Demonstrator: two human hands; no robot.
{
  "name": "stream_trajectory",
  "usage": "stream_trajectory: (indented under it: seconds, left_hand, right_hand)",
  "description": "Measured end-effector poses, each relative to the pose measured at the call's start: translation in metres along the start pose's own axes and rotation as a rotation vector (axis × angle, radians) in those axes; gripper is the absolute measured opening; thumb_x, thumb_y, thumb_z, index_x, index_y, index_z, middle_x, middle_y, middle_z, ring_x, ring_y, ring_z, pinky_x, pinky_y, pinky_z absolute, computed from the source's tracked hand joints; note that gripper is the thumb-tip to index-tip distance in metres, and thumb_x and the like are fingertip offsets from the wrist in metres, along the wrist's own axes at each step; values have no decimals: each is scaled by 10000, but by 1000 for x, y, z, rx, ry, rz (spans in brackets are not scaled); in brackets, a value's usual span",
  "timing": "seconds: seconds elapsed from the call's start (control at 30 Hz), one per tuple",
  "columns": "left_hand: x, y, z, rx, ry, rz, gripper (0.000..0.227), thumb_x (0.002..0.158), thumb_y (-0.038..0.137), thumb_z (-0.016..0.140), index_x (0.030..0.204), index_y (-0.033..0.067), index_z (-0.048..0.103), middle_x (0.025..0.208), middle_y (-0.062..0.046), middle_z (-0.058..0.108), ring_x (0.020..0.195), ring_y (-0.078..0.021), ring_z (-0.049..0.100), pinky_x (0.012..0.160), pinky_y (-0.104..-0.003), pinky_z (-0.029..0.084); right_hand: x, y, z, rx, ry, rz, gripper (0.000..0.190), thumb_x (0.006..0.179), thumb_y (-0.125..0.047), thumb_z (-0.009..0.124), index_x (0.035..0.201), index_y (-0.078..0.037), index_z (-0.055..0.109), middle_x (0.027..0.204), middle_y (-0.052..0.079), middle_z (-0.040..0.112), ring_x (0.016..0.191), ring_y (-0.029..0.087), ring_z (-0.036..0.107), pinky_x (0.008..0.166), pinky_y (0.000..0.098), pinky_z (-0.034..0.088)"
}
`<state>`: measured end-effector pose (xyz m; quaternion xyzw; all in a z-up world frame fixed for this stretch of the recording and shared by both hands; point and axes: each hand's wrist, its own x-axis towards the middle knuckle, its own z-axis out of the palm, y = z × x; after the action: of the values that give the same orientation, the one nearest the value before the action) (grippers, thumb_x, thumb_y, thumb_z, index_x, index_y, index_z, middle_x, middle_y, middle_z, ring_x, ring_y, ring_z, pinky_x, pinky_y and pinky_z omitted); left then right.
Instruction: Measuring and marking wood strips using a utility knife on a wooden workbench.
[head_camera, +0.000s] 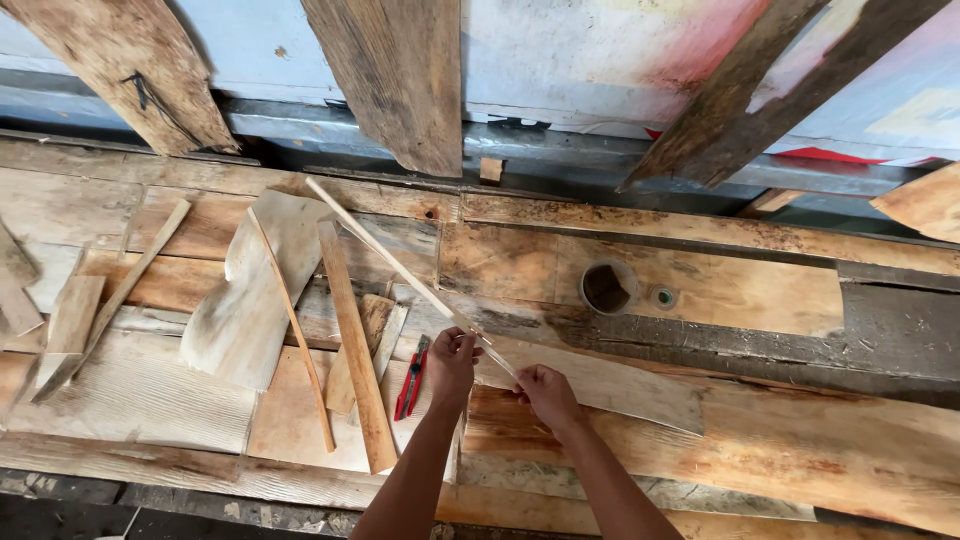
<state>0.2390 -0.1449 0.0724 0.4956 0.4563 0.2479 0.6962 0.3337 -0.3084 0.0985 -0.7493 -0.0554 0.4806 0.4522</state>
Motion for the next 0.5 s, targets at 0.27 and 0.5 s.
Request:
stream_trajectory:
  seconds: [0.27, 0.5]
  left_hand:
    - [-28, -20, 37, -43, 75, 8, 192, 960, 146, 707, 1033, -23, 652, 867, -93, 754, 705, -147, 723, 611, -269, 555]
    - [-53, -29, 78, -90, 110, 24, 161, 944, 101, 707, 981, -25, 614, 846, -106, 740, 721, -173, 745, 634, -283, 592]
  right_hand:
    - [4, 28, -32, -139, 121, -183, 271, 998, -269, 683, 872, -31, 656, 710, 65, 665, 584, 161, 596, 555, 363, 492]
    - [-12, 44, -69, -356, 341, -396, 240, 998, -274, 664, 919, -52, 707, 706, 83, 672, 579, 210, 610, 557, 417, 493]
